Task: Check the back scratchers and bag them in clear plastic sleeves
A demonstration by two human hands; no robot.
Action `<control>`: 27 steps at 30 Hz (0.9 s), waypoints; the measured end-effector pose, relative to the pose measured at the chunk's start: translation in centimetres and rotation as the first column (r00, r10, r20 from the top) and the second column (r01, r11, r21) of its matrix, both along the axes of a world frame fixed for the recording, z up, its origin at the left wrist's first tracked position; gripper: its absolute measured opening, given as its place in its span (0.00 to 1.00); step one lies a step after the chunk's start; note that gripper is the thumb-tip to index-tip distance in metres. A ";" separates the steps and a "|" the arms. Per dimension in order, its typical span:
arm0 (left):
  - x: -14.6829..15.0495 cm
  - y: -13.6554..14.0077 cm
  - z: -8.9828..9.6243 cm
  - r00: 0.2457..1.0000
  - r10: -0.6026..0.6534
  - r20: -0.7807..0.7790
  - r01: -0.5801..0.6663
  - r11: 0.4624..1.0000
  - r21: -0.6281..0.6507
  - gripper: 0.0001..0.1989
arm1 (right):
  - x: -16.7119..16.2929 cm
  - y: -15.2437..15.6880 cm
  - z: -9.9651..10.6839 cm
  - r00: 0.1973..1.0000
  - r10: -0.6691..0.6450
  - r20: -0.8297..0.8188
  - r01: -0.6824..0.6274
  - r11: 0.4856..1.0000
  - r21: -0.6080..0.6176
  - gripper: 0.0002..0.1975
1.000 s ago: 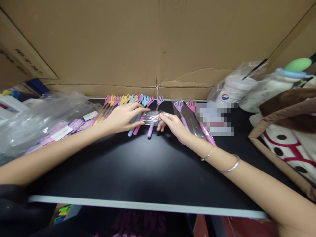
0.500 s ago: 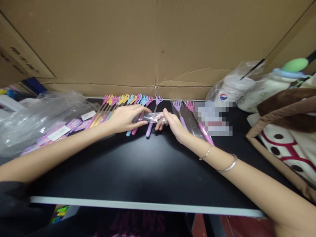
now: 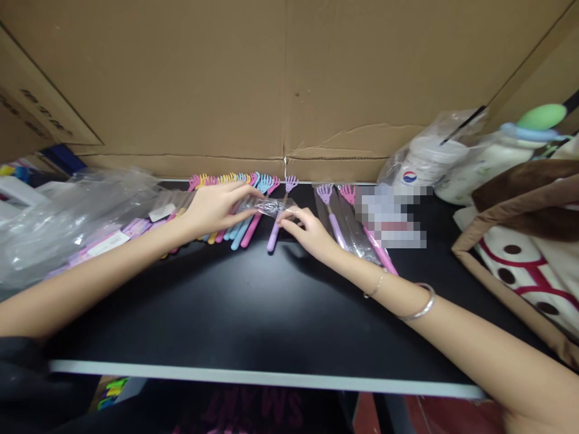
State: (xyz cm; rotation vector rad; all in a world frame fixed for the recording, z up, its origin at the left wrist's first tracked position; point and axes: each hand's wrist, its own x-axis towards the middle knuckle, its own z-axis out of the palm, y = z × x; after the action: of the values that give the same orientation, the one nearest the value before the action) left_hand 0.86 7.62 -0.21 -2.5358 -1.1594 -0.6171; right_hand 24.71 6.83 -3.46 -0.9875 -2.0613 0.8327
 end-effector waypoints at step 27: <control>-0.9 0.5 0.6 0.995 -0.004 -0.103 0.008 0.999 0.043 0.17 | 0.8 -1.9 2.1 0.689 -0.274 0.671 -0.132 0.863 0.487 0.06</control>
State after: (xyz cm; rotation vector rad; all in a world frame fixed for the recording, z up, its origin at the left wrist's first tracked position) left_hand 0.00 8.08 0.39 -2.5037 -1.0914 -0.5013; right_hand 25.47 4.90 -1.37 -1.1901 -2.6658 -0.2524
